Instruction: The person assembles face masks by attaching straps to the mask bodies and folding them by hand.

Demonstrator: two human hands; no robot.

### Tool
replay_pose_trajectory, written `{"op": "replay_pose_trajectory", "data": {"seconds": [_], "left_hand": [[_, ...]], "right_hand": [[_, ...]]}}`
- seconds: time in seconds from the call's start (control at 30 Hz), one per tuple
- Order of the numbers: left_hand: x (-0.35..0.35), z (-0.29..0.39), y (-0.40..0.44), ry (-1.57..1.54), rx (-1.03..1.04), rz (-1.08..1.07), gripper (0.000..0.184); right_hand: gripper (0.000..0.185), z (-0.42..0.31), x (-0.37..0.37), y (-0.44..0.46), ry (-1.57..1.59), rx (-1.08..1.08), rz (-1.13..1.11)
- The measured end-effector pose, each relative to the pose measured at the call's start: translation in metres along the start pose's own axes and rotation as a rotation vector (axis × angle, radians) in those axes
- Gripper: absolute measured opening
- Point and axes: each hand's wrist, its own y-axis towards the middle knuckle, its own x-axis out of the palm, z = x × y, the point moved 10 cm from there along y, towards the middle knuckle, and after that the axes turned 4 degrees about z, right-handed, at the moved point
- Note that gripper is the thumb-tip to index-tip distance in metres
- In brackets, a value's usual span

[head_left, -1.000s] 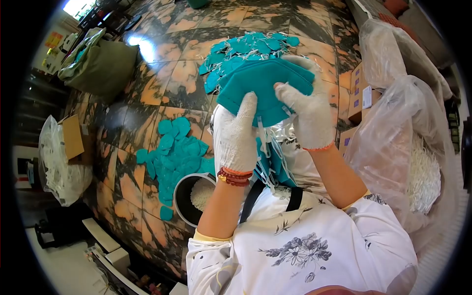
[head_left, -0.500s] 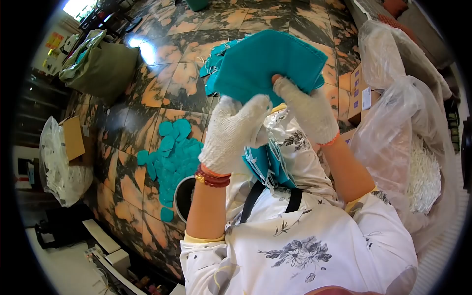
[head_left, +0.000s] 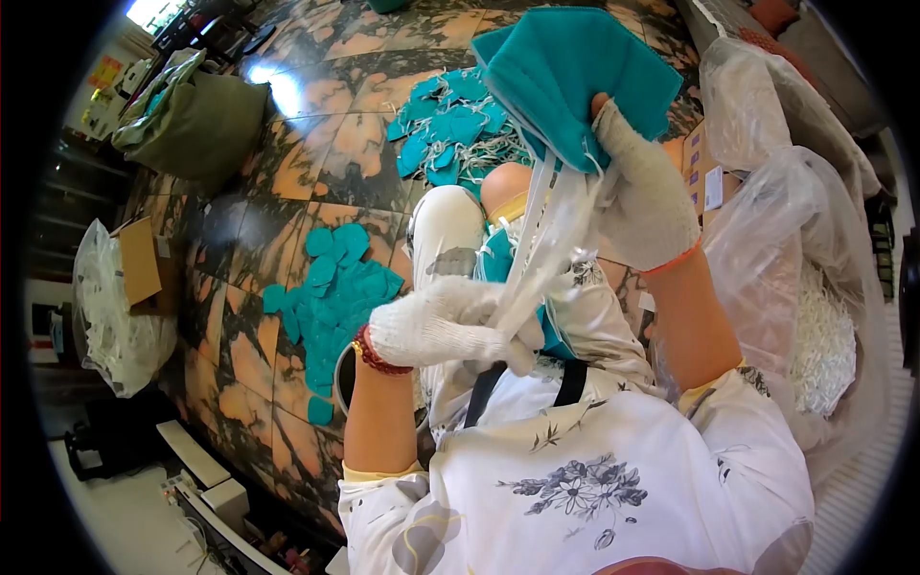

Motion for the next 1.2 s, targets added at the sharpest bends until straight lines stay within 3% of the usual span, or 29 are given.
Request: {"op": "replay_pose_trajectory", "data": {"seconds": [0.07,0.13,0.2,0.23,0.33,0.37,0.4,0.47,0.5,0.57,0.63,0.67,0.8,0.83,0.87,0.9,1.0,1.03,1.07,1.17,1.2], "left_hand": [[-0.001,-0.007,-0.007,0.178,-0.216,0.077,0.036],[0.004,-0.001,-0.004,0.239,0.013,-0.013,0.030],[0.004,-0.011,-0.007,0.197,0.160,-0.081,0.028],[0.004,-0.016,-0.013,0.168,0.114,-0.091,0.028],[0.015,-0.019,-0.023,0.070,0.139,-0.203,0.028],[0.018,-0.016,-0.024,0.089,0.202,-0.183,0.026],[0.015,-0.030,-0.024,0.086,0.095,-0.131,0.025],[0.008,-0.058,-0.029,0.081,-0.120,-0.026,0.024],[0.014,-0.057,-0.025,0.098,-0.050,-0.047,0.025],[0.011,-0.063,-0.025,-0.030,0.003,0.069,0.027],[0.003,-0.064,-0.022,-0.153,-0.012,0.272,0.038],[-0.003,-0.054,-0.022,-0.195,0.106,0.330,0.043],[-0.029,0.022,-0.030,-0.266,0.669,0.621,0.077],[-0.039,0.042,-0.035,-0.106,0.735,0.714,0.083],[-0.047,0.062,-0.042,0.058,0.796,0.805,0.089],[-0.042,0.080,-0.042,-0.031,0.836,0.817,0.081],[-0.038,0.085,-0.014,0.059,0.477,0.782,0.066],[-0.040,0.084,-0.006,0.016,0.579,0.843,0.053],[-0.040,0.082,0.000,-0.019,0.682,0.900,0.041],[-0.036,0.075,0.007,0.217,0.601,0.913,0.026],[-0.036,0.072,0.010,0.187,0.565,0.878,0.024]], "right_hand": [[0.024,0.007,0.003,-0.001,0.199,0.237,0.009],[0.026,-0.013,-0.001,0.007,0.204,0.125,-0.018],[0.023,-0.026,-0.006,0.020,0.303,0.065,-0.203],[0.022,-0.032,-0.016,0.030,0.396,0.062,-0.376],[0.022,-0.043,-0.038,0.049,0.356,-0.010,-0.097],[0.023,-0.041,-0.049,0.052,0.305,-0.063,0.120],[0.025,-0.048,-0.054,0.045,0.251,-0.115,0.336],[0.024,-0.053,-0.051,0.034,0.207,-0.096,0.390],[0.023,-0.054,-0.052,0.032,0.186,-0.087,0.416],[0.024,-0.045,-0.055,0.039,0.057,0.049,0.303],[0.024,-0.049,-0.027,0.040,0.153,-0.009,-0.074],[0.025,-0.051,-0.014,0.034,0.202,-0.024,-0.261],[0.021,-0.062,0.027,-0.004,-0.444,-0.547,-0.380],[0.021,-0.062,0.041,-0.019,-0.602,-0.680,-0.407],[0.021,-0.055,0.049,-0.023,-0.534,-0.522,-0.434],[0.021,-0.048,0.056,-0.027,-0.461,-0.361,-0.444],[0.024,-0.032,0.069,-0.040,-0.237,-0.080,-0.440],[0.026,-0.029,0.069,-0.039,-0.321,-0.064,-0.476],[0.026,-0.037,0.070,-0.038,-0.370,-0.171,-0.454],[0.027,-0.052,0.069,-0.036,-0.614,-0.490,-0.435],[0.027,-0.049,0.060,-0.030,-0.524,-0.460,-0.412]]}}
